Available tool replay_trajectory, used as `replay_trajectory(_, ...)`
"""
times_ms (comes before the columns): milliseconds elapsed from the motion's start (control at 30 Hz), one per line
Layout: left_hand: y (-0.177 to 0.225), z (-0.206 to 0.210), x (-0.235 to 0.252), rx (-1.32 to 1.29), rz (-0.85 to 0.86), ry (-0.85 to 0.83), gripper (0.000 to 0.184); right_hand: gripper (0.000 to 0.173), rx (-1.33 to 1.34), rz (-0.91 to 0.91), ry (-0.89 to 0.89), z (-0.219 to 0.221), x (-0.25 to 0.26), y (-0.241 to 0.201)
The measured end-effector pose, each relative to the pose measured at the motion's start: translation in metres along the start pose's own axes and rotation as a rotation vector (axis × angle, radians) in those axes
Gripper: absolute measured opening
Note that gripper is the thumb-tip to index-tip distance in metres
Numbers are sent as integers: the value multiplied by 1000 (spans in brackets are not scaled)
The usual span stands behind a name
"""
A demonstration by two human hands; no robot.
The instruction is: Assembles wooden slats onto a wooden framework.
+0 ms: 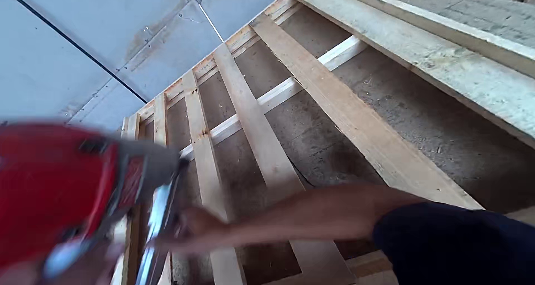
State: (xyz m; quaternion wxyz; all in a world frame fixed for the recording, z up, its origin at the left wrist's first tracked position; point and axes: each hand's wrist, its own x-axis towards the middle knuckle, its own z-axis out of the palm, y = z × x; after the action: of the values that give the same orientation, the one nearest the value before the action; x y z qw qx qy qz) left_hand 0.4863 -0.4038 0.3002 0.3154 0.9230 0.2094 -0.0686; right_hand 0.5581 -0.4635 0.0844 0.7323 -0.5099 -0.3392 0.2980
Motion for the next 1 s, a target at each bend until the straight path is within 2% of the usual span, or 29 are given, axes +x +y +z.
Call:
replay_trajectory(67,8,1,78,-66,86,31,14,49,-49,22,162,-62,34,9)
replay_trajectory(167,48,28,169,-115,13,-11,20,59,-63,231,240,-127,55,18)
replay_trajectory(233,55,40,211,-152,-92,-24,19,67,-37,347,251,-148,62,31)
replay_trajectory(333,48,43,249,-197,-178,-56,18,71,-39,427,254,-157,72,39)
replay_trajectory(633,17,29,273,-251,-176,-208,21,71,-81,481,213,-154,76,45)
replay_trajectory(800,14,25,272,-216,-172,-213,18,74,-48,464,204,-152,76,49)
replay_trajectory(1000,26,29,285,-198,-139,-229,18,78,-90,391,298,-157,74,46)
